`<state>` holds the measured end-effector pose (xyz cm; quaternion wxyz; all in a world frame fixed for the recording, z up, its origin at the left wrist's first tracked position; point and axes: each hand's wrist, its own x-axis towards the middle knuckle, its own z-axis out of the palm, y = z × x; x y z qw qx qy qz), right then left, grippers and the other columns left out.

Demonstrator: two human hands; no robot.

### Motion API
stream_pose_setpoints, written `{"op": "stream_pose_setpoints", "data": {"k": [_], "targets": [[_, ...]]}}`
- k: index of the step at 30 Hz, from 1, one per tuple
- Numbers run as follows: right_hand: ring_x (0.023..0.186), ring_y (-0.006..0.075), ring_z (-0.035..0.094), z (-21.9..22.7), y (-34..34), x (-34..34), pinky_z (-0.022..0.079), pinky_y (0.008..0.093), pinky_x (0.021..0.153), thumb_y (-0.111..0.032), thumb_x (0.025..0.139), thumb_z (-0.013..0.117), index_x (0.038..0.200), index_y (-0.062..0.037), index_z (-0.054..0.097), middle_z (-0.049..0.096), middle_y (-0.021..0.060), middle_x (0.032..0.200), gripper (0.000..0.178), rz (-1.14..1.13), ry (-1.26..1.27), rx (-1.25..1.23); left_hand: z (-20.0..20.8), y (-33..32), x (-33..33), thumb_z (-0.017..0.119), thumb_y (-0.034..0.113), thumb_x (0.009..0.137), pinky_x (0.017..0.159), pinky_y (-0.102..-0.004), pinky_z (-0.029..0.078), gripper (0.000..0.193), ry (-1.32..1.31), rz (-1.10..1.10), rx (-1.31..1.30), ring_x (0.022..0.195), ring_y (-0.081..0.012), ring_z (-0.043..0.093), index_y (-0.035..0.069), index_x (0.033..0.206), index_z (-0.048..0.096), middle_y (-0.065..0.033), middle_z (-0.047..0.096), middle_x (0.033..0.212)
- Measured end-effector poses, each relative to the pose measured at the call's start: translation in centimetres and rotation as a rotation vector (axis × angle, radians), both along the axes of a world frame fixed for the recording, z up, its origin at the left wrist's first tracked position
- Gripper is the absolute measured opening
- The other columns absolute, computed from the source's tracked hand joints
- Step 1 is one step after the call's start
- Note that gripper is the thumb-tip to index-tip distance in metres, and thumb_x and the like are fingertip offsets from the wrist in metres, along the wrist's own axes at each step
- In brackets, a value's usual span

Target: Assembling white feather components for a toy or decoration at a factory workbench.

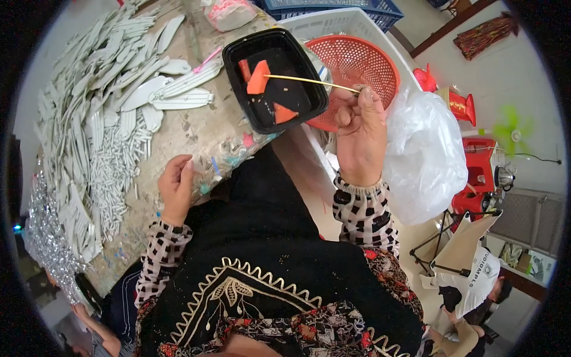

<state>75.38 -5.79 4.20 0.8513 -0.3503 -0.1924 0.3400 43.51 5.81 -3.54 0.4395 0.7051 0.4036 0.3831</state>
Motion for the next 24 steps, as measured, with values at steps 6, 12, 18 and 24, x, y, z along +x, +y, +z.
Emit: {"op": "stream_pose_setpoints", "data": {"k": [6, 12, 18, 24], "targets": [[0.061, 0.0082, 0.04, 3.5, 2.4, 3.6, 0.032, 0.0238, 0.059, -0.025, 0.1, 0.047, 0.106, -0.0062, 0.056, 0.066, 0.0065, 0.097, 0.021, 0.069, -0.064, 0.123, 0.8, 1.6, 1.8, 0.057, 0.007, 0.094, 0.076, -0.0226, 0.045, 0.018, 0.007, -0.017, -0.173, 0.084, -0.0088, 0.056, -0.003, 0.108, 0.058, -0.0051, 0.062, 0.095], [0.057, 0.0085, 0.043, 7.3, 4.8, 5.6, 0.034, 0.0249, 0.059, -0.028, 0.101, 0.044, 0.106, -0.0072, 0.053, 0.063, 0.0055, 0.085, 0.023, 0.132, -0.043, 0.242, 2.0, 3.4, 3.3, 0.057, 0.006, 0.093, 0.075, -0.024, 0.046, 0.018, 0.148, -0.042, -0.074, 0.084, -0.0103, 0.057, -0.003, 0.108, 0.058, -0.0052, 0.063, 0.095], [0.053, 0.0075, 0.043, 10.1, 6.4, 6.6, 0.03, 0.0271, 0.059, -0.03, 0.103, 0.036, 0.101, -0.0119, 0.052, 0.054, -0.0014, 0.073, 0.024, 0.197, -0.177, 0.373, 3.2, 4.9, 5.7, 0.061, 0.003, 0.086, 0.059, -0.0223, 0.043, 0.011, 0.146, -0.012, 0.009, 0.063, -0.0081, 0.053, -0.001, 0.097, 0.061, -0.0042, 0.059, 0.078], [0.052, 0.0109, 0.053, 11.8, 6.8, 7.5, 0.03, 0.0287, 0.06, -0.023, 0.1, 0.045, 0.095, -0.0116, 0.053, 0.061, -0.0014, 0.074, 0.015, 0.283, -0.128, 0.461, 3.1, 5.5, 5.9, 0.061, 0.002, 0.086, 0.058, -0.0225, 0.043, 0.011, 0.161, 0.002, 0.022, 0.062, -0.0095, 0.053, 0.0, 0.096, 0.061, -0.0044, 0.057, 0.076]]}}
